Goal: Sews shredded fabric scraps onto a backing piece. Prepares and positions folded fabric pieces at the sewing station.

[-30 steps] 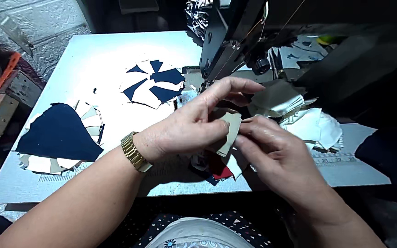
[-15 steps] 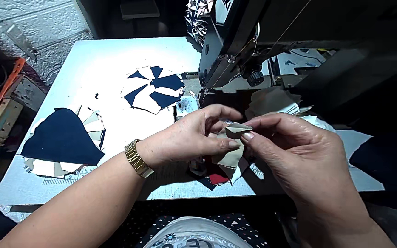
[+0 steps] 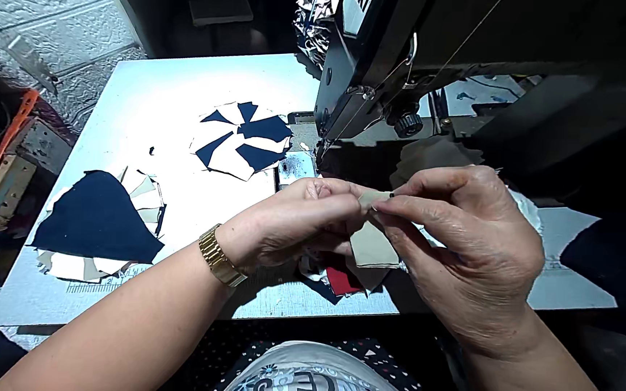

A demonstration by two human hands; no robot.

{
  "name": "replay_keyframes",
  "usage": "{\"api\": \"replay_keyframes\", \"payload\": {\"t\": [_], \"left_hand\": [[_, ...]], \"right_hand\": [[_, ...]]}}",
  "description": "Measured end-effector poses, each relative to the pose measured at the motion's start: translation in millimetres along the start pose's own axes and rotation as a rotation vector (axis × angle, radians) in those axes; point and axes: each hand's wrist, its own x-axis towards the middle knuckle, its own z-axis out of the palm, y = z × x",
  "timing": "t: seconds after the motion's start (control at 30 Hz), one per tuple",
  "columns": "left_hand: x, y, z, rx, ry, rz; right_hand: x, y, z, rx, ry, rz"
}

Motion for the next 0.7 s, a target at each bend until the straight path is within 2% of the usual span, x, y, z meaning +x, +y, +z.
{"api": "replay_keyframes", "payload": {"t": [0.17, 0.33, 0.43, 0.53, 0.6, 0.7], "left_hand": [[1, -1, 2, -0.114, 0.091, -0.08], [2, -2, 0, -0.06, 0.182, 0.006], [2, 0, 0, -0.059, 0.241, 0.048], [2, 2, 5, -0.068, 0.295, 0.015], [2, 0, 5, 0.044, 0.242, 0.043], [0, -5, 10, 0.379, 0.106, 0.184]], "right_hand": [[2, -2, -4, 0.168, -0.024, 0.08], [6, -3, -27, 0.408, -0.021, 0.233], [5, 4, -40, 0.442, 0.01, 0.286], [4, 11, -45, 0.427, -0.032, 0.276], [6, 12, -43, 0.395, -0.09, 0.262], [12, 5, -40, 0.354, -0.186, 0.257]]}}
